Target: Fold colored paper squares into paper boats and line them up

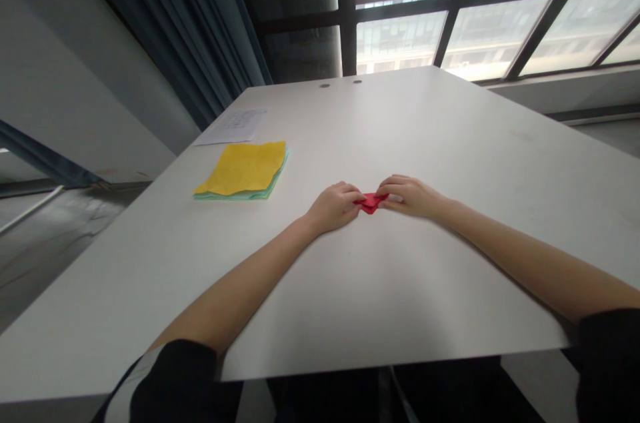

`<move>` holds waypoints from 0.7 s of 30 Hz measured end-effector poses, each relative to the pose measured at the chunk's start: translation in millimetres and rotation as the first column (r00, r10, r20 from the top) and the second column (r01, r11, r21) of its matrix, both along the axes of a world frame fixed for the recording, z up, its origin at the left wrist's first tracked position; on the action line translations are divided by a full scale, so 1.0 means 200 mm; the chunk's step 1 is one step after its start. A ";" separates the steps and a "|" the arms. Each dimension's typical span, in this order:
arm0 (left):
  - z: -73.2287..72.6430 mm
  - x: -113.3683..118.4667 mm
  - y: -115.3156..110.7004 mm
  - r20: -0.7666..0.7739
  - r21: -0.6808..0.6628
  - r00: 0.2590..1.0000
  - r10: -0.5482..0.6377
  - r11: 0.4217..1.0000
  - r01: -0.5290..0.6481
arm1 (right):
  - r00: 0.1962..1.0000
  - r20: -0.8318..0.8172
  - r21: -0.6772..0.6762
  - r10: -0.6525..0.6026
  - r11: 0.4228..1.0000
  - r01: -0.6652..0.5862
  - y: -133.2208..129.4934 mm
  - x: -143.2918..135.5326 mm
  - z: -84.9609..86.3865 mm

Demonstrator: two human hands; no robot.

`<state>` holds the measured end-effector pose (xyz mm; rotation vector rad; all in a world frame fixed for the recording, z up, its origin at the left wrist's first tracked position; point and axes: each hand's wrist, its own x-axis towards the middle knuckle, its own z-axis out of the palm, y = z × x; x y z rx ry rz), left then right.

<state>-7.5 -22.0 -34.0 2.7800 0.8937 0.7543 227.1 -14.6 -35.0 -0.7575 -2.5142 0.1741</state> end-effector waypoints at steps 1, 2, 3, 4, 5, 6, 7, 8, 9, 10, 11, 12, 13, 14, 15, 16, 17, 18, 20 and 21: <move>0.00 0.00 0.00 0.000 0.000 1.000 -0.019 1.000 0.019 | 1.000 0.001 0.020 0.006 1.000 -0.006 0.00 0.00 0.00; 0.00 0.00 0.00 -0.002 0.002 0.999 -0.036 0.999 0.036 | 1.000 0.001 0.035 0.007 0.999 -0.007 0.01 0.00 -0.01; 0.00 0.00 0.00 -0.005 0.007 0.999 -0.049 0.999 0.049 | 1.000 0.001 0.044 0.007 0.999 -0.007 0.01 0.00 -0.01; 0.00 0.00 0.00 -0.009 0.013 0.998 -0.057 0.998 0.057 | 1.000 0.002 0.048 0.008 0.999 -0.008 0.01 0.00 -0.01; 0.00 0.00 0.00 -0.014 0.020 0.998 -0.060 0.998 0.060 | 1.000 0.003 0.048 0.009 0.999 -0.009 0.02 0.00 -0.02; 0.00 0.00 0.00 -0.021 0.027 0.998 -0.057 0.998 0.057 | 1.000 0.005 0.045 0.012 0.999 -0.013 0.02 0.00 -0.02; 0.01 0.01 -0.01 -0.031 0.034 0.999 -0.043 0.998 0.044 | 1.000 0.007 0.040 0.019 0.999 -0.019 0.02 0.00 -0.02; 0.01 0.02 -0.01 -0.044 0.041 0.999 -0.019 0.999 0.021 | 1.000 0.008 0.034 0.027 0.999 -0.027 0.02 0.00 -0.01; 0.02 0.03 -0.02 -0.058 0.049 0.998 0.013 0.999 -0.010 | 0.999 0.006 0.026 0.034 0.999 -0.034 0.02 -0.01 -0.01; 0.02 0.04 -0.02 -0.073 0.058 0.996 0.048 0.997 -0.044 | 0.999 0.002 0.015 0.039 0.999 -0.039 0.01 -0.01 -0.01; 0.02 0.05 -0.03 -0.089 0.067 0.992 0.084 0.995 -0.079 | 0.999 -0.001 0.001 0.040 0.999 -0.040 0.01 -0.01 -0.01; 0.03 0.06 -0.04 -0.104 0.073 0.988 0.116 0.991 -0.109 | 0.999 -0.001 -0.015 0.035 0.999 -0.035 0.01 -0.02 0.00; 0.03 0.07 -0.04 -0.119 0.073 0.983 0.142 0.988 -0.134 | 1.000 -0.001 -0.032 0.022 0.999 -0.022 0.01 -0.02 0.00; 0.03 0.07 -0.05 -0.131 0.072 0.978 0.163 0.985 -0.154 | 1.000 0.000 -0.047 0.006 0.999 -0.006 0.01 -0.03 0.00; 0.03 0.08 -0.05 -0.140 0.072 0.973 0.182 0.982 -0.173 | 1.000 0.002 -0.060 -0.011 0.998 0.011 0.01 -0.03 0.00; 0.03 0.08 -0.05 -0.148 0.075 0.968 0.201 0.979 -0.192 | 1.000 0.006 -0.069 -0.029 0.997 0.029 0.01 -0.03 0.00; 0.04 0.08 -0.05 -0.156 0.082 0.963 0.222 0.974 -0.211 | 0.999 0.008 -0.075 -0.045 0.996 0.046 0.01 -0.03 0.00; 0.04 0.08 -0.06 -0.167 0.096 0.956 0.241 0.969 -0.228 | 0.998 0.010 -0.077 -0.059 0.995 0.060 0.01 -0.04 0.00; 0.04 0.08 -0.06 -0.199 0.136 0.942 0.270 0.960 -0.247 | 0.996 0.015 -0.073 -0.092 0.993 0.093 0.01 -0.04 -0.01; 0.04 0.08 -0.06 -0.217 0.159 0.936 0.275 0.957 -0.244 | 0.994 0.018 -0.071 -0.111 0.991 0.112 0.01 -0.04 -0.01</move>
